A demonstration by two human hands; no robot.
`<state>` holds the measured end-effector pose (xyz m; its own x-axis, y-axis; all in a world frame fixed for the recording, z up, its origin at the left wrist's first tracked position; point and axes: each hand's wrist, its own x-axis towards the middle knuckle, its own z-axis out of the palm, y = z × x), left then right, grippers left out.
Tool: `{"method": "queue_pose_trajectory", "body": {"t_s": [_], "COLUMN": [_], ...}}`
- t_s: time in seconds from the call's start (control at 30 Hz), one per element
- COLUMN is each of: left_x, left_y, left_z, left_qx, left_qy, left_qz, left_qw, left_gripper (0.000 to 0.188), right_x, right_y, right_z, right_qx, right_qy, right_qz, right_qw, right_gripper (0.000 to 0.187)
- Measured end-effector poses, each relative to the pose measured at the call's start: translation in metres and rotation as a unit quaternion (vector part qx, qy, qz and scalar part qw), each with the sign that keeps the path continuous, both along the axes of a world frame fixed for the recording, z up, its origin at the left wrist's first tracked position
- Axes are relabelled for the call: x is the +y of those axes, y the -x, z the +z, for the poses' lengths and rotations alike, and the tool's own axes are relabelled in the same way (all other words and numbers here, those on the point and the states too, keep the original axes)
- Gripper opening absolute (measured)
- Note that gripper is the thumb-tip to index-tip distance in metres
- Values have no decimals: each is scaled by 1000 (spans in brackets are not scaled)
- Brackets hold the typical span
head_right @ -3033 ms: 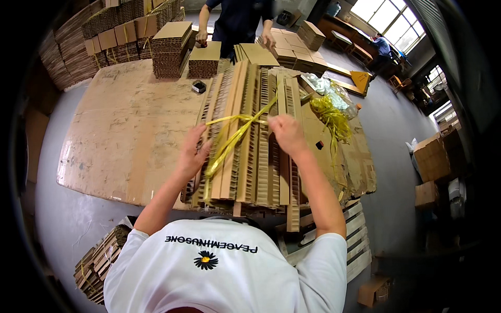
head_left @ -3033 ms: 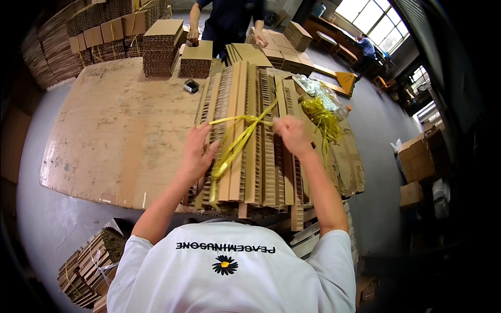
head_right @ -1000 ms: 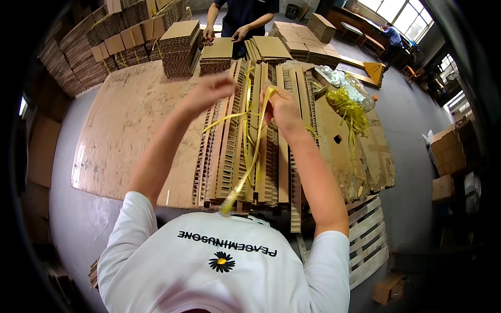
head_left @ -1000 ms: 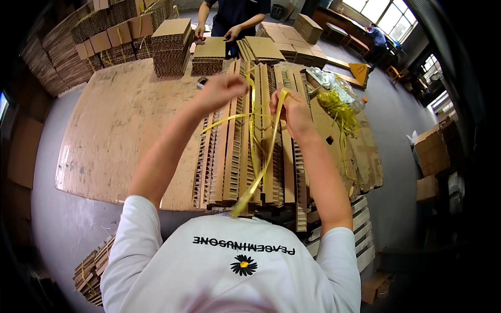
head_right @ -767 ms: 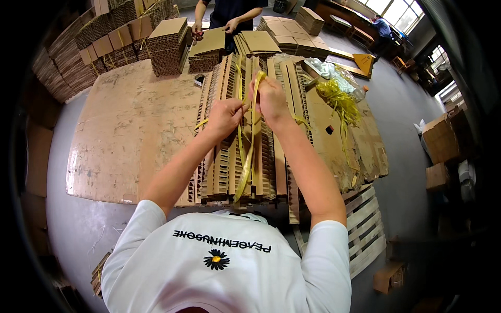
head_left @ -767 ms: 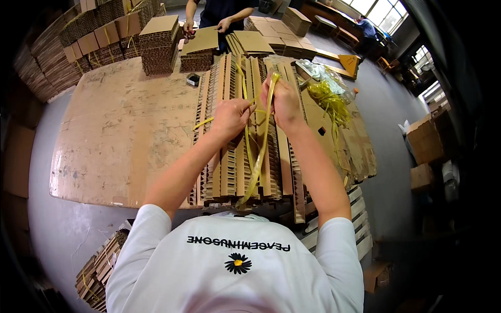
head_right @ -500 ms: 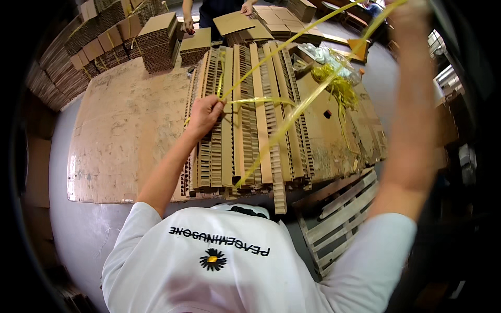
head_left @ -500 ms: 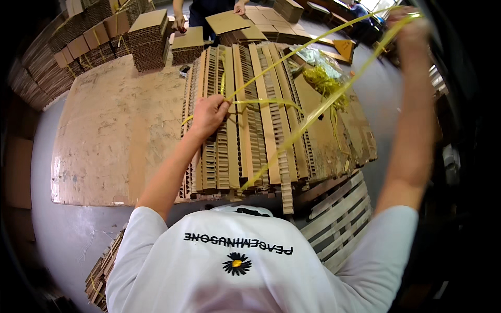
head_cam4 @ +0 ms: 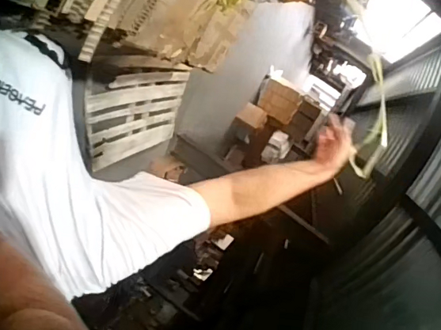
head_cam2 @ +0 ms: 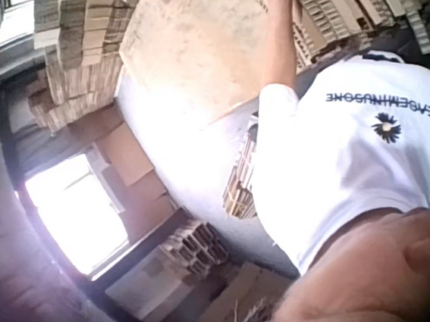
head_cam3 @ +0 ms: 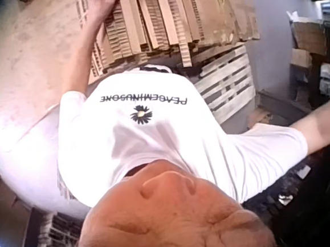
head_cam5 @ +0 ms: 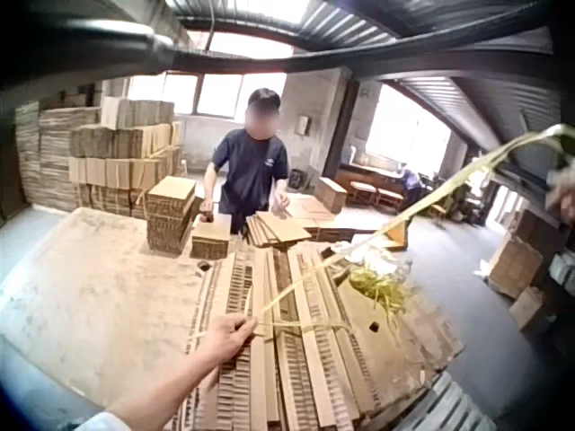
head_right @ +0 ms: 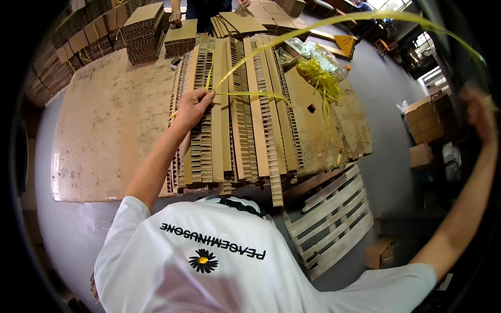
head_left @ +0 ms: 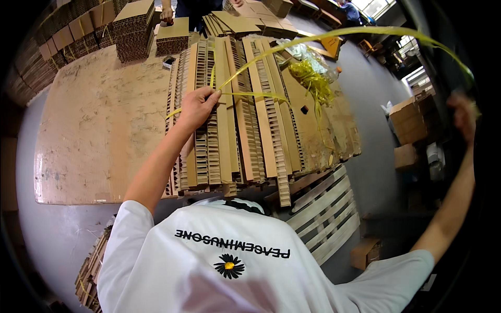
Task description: The person uses a red utility knife to cut a white plastic strap on a stack of corrugated cardboard pieces. They then wrap and tie the strap around the stack to secure it, repeating the process with a yellow strap on another stack.
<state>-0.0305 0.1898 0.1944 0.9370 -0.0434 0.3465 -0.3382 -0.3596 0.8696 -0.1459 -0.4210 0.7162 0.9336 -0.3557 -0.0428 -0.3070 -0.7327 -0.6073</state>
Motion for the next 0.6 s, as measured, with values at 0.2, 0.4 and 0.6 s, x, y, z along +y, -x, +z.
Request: {"method": "queue_pose_trajectory", "body": {"t_s": [0.2, 0.4, 0.6], "left_x": [-8, -9, 6], "left_y": [-7, -4, -13], "left_z": [-4, 5, 3], "left_qx": [37, 51, 77], "left_qy": [22, 6, 179], "left_qz": [-19, -38, -94], "left_qw": [999, 998, 976], "left_gripper": [29, 26, 42], "right_x": [206, 372, 376], "right_y": [-31, -111, -146], "right_z": [-285, -458, -452], "right_qx": [54, -215, -298], "right_qy": [141, 152, 283], "right_qz": [205, 407, 349], "right_qw": [967, 875, 842], "right_gripper": [23, 35, 11]}}
